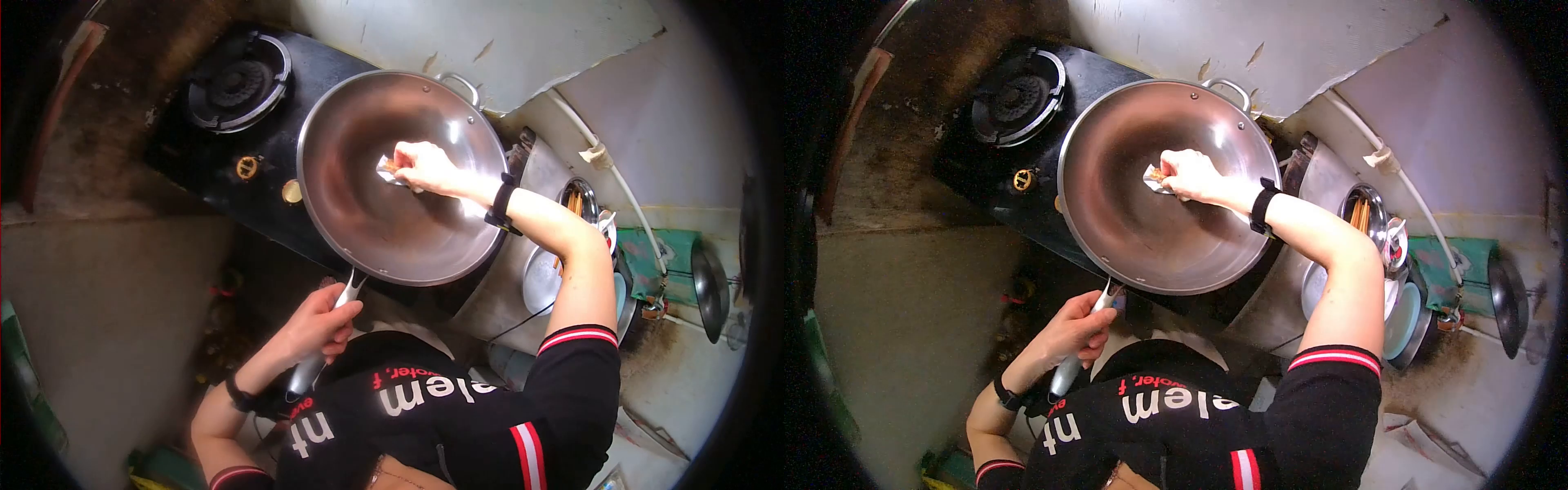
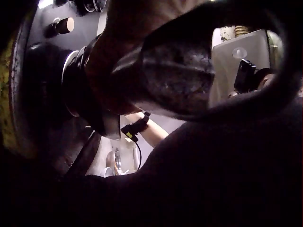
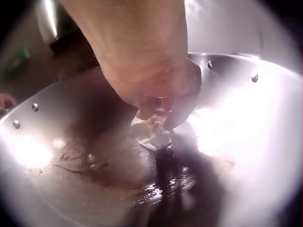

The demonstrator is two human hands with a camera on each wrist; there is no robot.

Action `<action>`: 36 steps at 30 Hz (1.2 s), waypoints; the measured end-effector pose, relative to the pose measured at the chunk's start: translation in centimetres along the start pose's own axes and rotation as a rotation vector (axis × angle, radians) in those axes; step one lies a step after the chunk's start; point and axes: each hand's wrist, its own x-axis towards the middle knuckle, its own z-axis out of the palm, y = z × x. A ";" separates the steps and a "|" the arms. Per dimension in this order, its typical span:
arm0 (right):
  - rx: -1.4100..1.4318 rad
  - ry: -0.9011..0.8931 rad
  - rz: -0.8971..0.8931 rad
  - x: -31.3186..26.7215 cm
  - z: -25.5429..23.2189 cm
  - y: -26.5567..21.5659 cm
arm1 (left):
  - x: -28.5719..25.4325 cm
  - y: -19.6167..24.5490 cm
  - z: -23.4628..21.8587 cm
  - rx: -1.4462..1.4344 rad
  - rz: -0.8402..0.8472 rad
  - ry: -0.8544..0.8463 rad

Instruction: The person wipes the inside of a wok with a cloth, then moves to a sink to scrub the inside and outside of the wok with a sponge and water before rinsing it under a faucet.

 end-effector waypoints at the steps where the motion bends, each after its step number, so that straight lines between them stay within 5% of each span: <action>1: 0.046 0.008 -0.001 -0.1 -0.1 0.0 | -0.1 0.1 0.1 0.007 -0.004 0.007; 3: -0.098 0.296 0.049 -0.2 -1.9 -0.4 | -0.1 0.2 0.1 0.006 -0.006 0.015; 5: -0.283 0.291 0.083 0.2 -4.8 0.3 | 0.0 0.0 -0.1 -0.027 -0.001 -0.017; 7: -0.654 0.433 -0.153 2.0 -4.6 5.2 | 0.0 0.0 -0.1 -0.003 -0.006 -0.009; 9: -0.665 0.457 -0.169 4.3 -2.5 6.0 | 0.0 0.1 -0.1 0.013 -0.009 -0.003; 11: -0.506 0.297 -0.204 4.4 -0.4 0.9 | 0.0 0.0 -0.2 0.033 -0.012 0.003; 15: -0.251 0.086 -0.615 1.7 5.4 -5.2 | 0.3 -0.2 -0.3 0.008 -0.003 -0.009; 20: 0.068 -0.464 -0.524 -5.1 3.3 -5.6 | 0.6 -0.7 -0.7 -0.053 -0.001 -0.048; 23: -0.397 0.162 -0.530 -1.2 -0.9 -0.1 | 0.4 -0.4 -0.8 -0.008 0.012 -0.036; 25: -0.087 0.426 -0.064 2.6 -3.8 1.3 | 0.4 -0.4 -0.7 -0.011 0.008 -0.040; 27: 0.290 0.571 0.003 7.2 -3.8 3.1 | 0.4 -0.1 -0.7 -0.013 -0.002 -0.039; 31: 0.086 0.812 -0.521 9.4 3.5 -4.4 | 0.3 0.1 -0.6 0.014 -0.017 -0.034; 36: 0.305 0.013 -0.772 -1.7 5.4 -9.0 | 0.5 -0.2 -0.8 -0.005 -0.011 -0.038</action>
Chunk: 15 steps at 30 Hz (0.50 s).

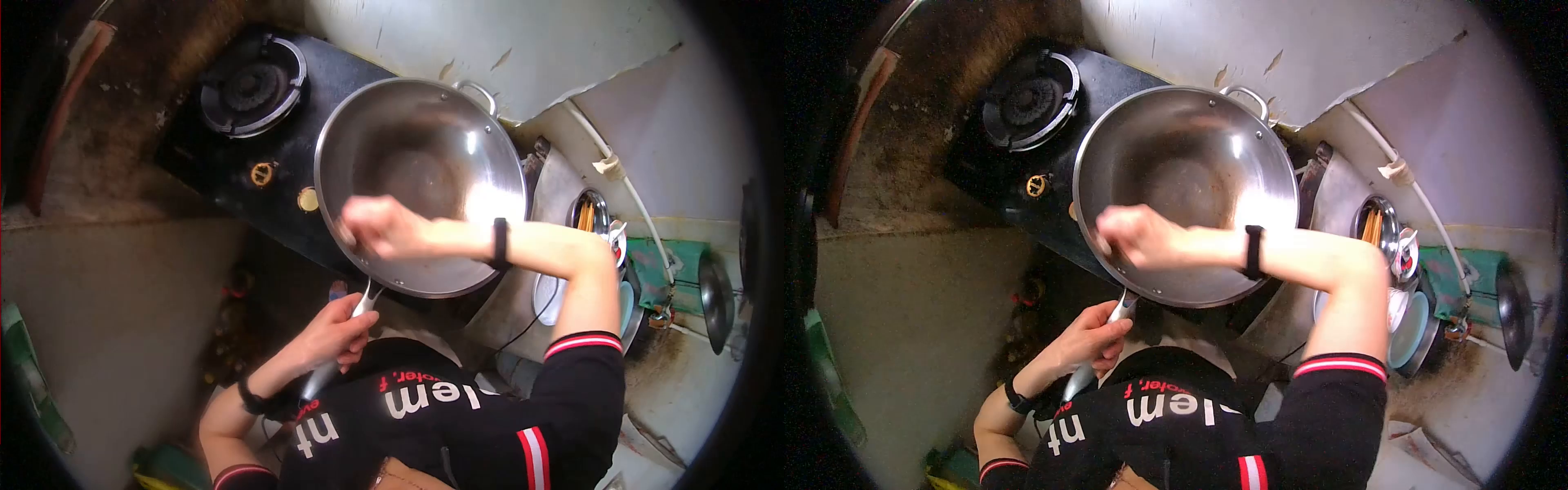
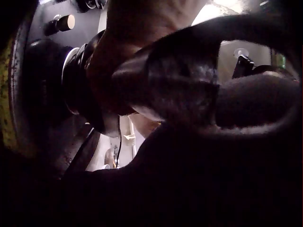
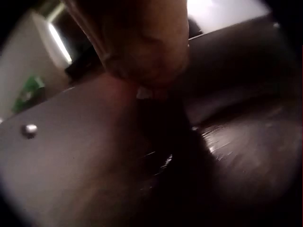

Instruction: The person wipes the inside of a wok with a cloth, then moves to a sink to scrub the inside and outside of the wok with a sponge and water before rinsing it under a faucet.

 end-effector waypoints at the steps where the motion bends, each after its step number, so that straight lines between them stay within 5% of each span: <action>1: 0.039 -0.196 0.048 -1.7 -0.9 -0.9 | 0.1 -0.2 0.0 -0.027 -0.003 -0.009; 3: 0.090 -0.347 0.037 -2.4 -2.7 -1.2 | 0.0 -0.1 0.0 -0.055 -0.011 -0.014; 5: -0.287 -0.025 -0.058 0.2 -5.3 1.0 | -0.2 0.2 0.2 0.020 0.007 0.008; 7: -0.256 0.449 0.150 3.0 -7.8 6.8 | -0.1 0.1 0.2 0.020 0.011 0.010; 9: -0.365 0.698 0.264 6.0 -8.5 9.0 | -0.1 0.1 0.1 0.013 0.008 0.014; 13: -0.250 0.389 -0.072 6.1 -2.7 3.6 | -0.1 0.1 0.0 0.003 0.000 0.003; 15: -0.078 0.197 0.045 2.8 0.0 -0.1 | 0.1 -0.1 -0.1 -0.022 -0.006 -0.009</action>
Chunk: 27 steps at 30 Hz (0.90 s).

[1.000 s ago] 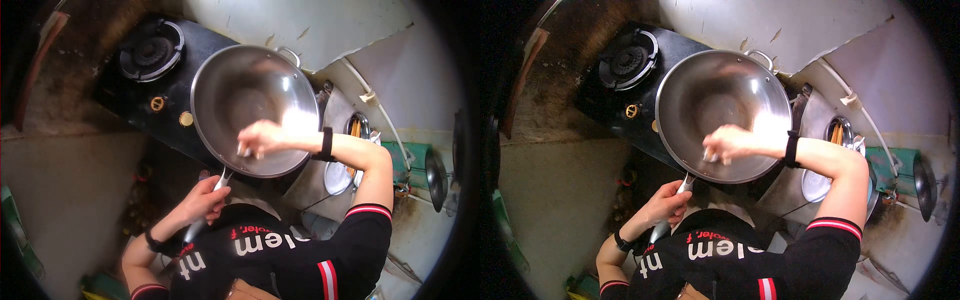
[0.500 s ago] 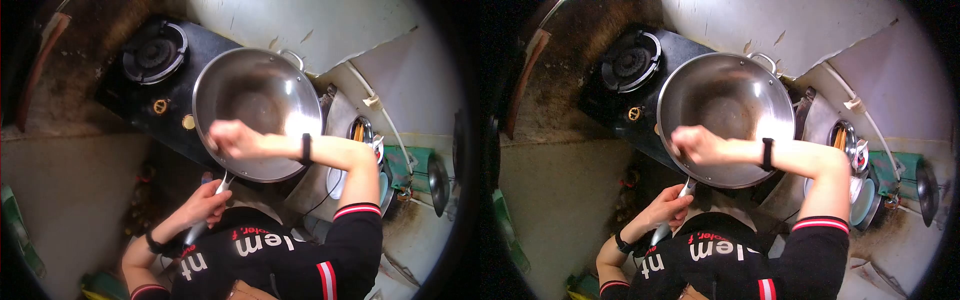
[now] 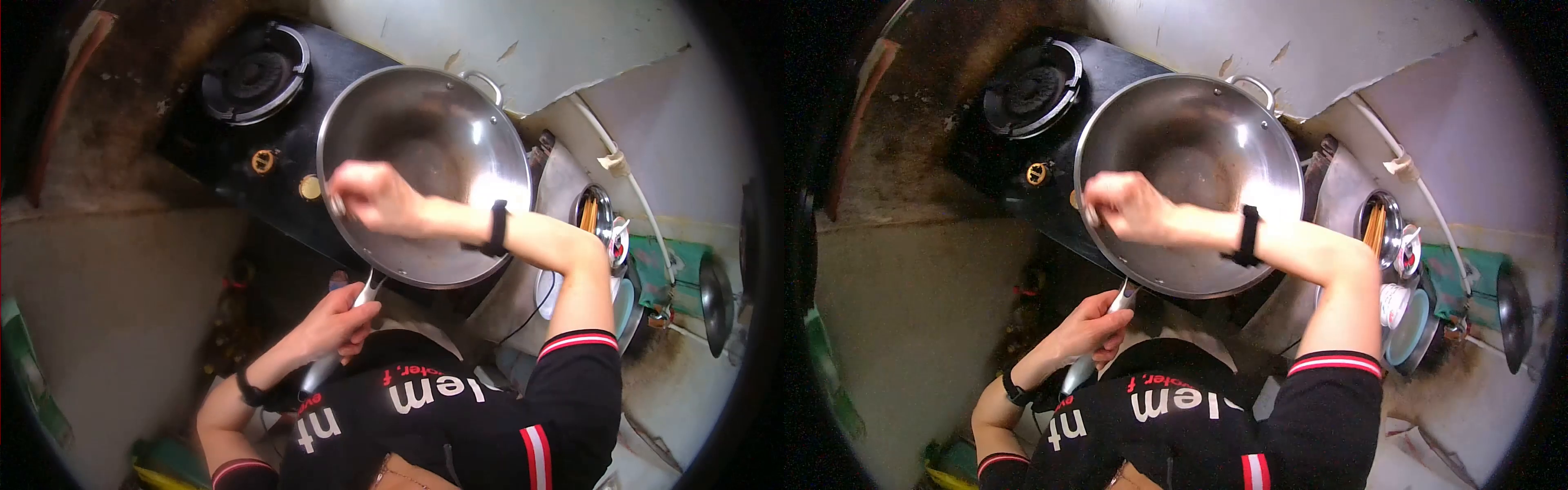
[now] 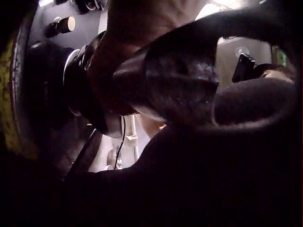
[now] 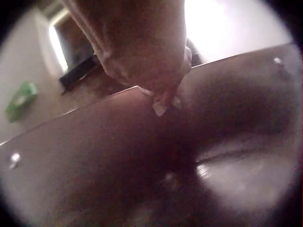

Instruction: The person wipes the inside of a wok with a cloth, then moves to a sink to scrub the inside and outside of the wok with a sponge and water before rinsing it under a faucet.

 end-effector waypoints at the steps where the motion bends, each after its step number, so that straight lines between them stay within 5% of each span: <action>1: 0.065 -0.150 0.018 -2.1 -0.4 -1.4 | 0.1 -0.3 -0.1 -0.005 0.003 -0.003; 4: 0.086 -0.733 0.136 -6.4 -5.0 -2.1 | -0.1 0.0 -0.1 -0.035 0.003 -0.003; 5: 0.035 -1.033 0.366 -6.4 -6.8 -1.5 | -0.1 0.2 -0.1 -0.038 -0.004 -0.002; 6: -0.012 -0.959 0.263 -6.4 -7.7 0.0 | 0.0 -0.1 -0.3 -0.032 -0.007 0.011; 7: -0.397 -0.863 0.094 -6.1 -7.7 2.4 | 0.0 0.0 -0.2 -0.011 -0.006 0.022; 9: -0.331 -0.456 0.226 -2.6 -7.9 5.5 | -0.3 0.6 0.1 0.026 -0.009 0.035; 11: -0.355 -0.176 -0.037 -0.2 -5.8 8.1 | -0.2 0.7 0.1 0.033 -0.008 0.044; 16: -0.009 -0.401 0.037 -5.6 -3.1 3.4 | -0.4 0.7 0.2 0.044 -0.027 0.050; 18: 0.104 -0.625 0.281 -9.6 -5.5 2.1 | -0.4 0.7 0.1 0.007 -0.010 0.042; 20: 0.086 -0.853 0.469 -10.2 -9.2 1.0 | -0.4 0.8 0.1 0.025 0.005 0.044; 23: -0.163 -1.067 0.460 -8.1 -9.5 4.3 | -0.4 0.8 0.1 0.032 0.011 0.048; 24: -0.222 -0.761 0.229 -7.2 -8.2 6.0 | -0.4 0.7 0.1 0.017 0.006 0.043; 25: -0.114 -0.538 0.218 -4.6 -7.0 5.3 | -0.4 0.6 0.1 0.018 0.004 0.045; 26: -0.124 -0.395 -0.040 -2.9 -5.2 6.7 | -0.3 0.5 0.1 0.018 0.007 0.050; 27: -0.060 -0.391 0.023 -2.0 -4.2 6.4 | -0.3 0.5 0.1 0.019 0.008 0.053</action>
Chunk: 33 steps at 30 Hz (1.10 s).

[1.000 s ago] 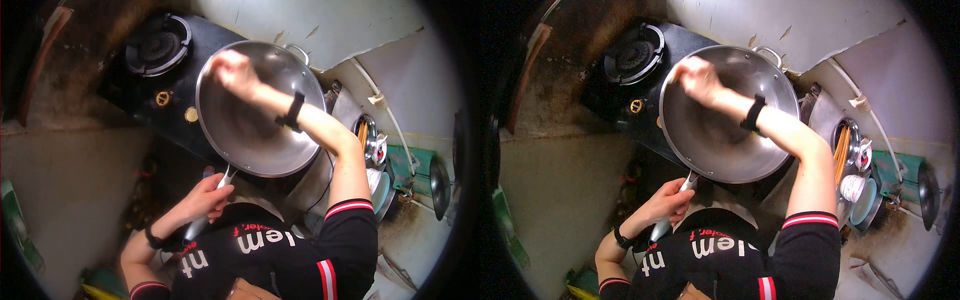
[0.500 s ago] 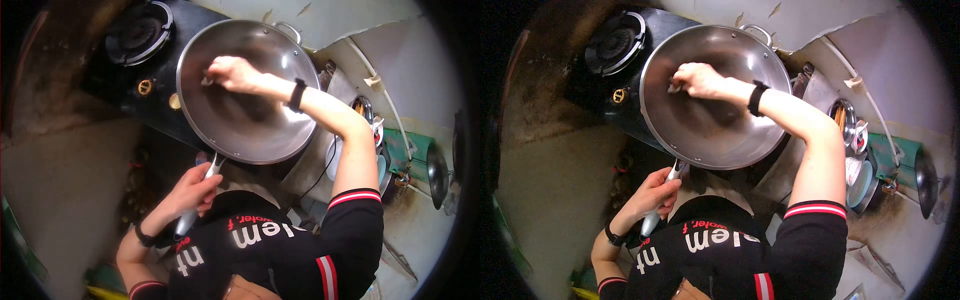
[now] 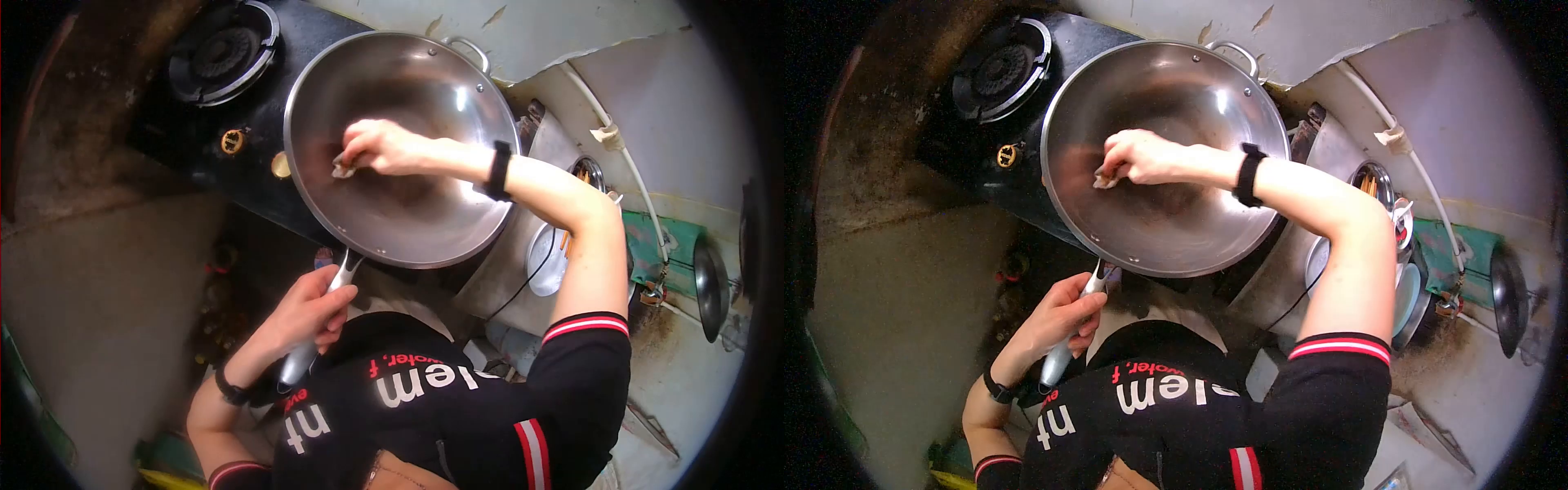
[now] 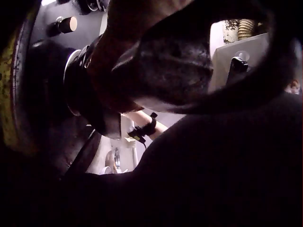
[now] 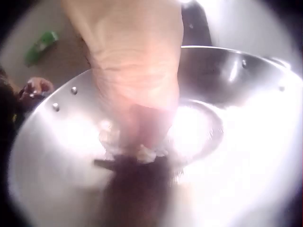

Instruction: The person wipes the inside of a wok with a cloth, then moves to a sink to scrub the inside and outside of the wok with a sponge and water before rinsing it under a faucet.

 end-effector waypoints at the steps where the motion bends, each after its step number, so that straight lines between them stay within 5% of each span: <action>1: -0.028 0.013 -0.015 0.0 1.0 0.2 | 0.0 0.1 -0.1 0.005 -0.003 -0.002; 3: -0.004 -0.111 -0.138 -2.3 0.9 -0.4 | -0.1 0.0 -0.1 0.028 -0.009 0.009; 6: 0.064 -0.264 0.157 -9.6 0.0 -2.5 | -0.1 -0.2 -0.1 -0.006 0.003 -0.006; 9: -0.184 -0.622 0.483 -9.0 -4.9 -4.9 | -0.2 0.3 0.1 -0.008 -0.011 -0.015; 11: -0.189 -0.261 0.170 -7.1 -4.3 0.7 | -0.2 0.5 0.2 0.015 -0.005 -0.009; 15: -0.287 0.149 -0.016 0.6 -4.2 4.8 | -0.3 0.7 0.3 0.050 -0.026 0.021; 18: -0.191 0.068 -0.135 -1.2 -1.0 2.4 | -0.2 0.3 0.1 0.030 -0.019 0.018; 19: -0.130 -0.091 -0.085 -3.1 -0.7 0.5 | -0.1 0.2 0.1 0.005 -0.012 0.005; 21: 0.041 -0.189 0.031 -8.2 1.1 -1.9 | -0.1 -0.2 0.1 0.005 -0.010 0.011; 23: 0.214 -0.431 0.402 -9.4 -0.5 -3.2 | -0.1 -0.1 0.2 -0.004 -0.005 0.023; 25: -0.291 -0.547 0.173 -7.0 -3.5 -3.4 | -0.2 0.2 0.2 0.000 -0.011 0.010; 26: -0.246 -0.423 0.229 -5.7 -4.2 -0.3 | -0.2 0.2 0.2 -0.003 -0.010 0.014; 27: -0.671 -0.222 -0.114 -3.2 -5.5 1.2 | -0.3 0.3 0.3 0.002 -0.012 0.006; 28: -0.516 -0.165 -0.156 -1.1 -7.2 3.3 | -0.4 0.6 0.5 0.016 -0.026 0.024; 33: -0.631 -0.076 -0.148 -3.1 -9.3 4.8 | -0.5 0.5 0.4 -0.012 -0.027 0.045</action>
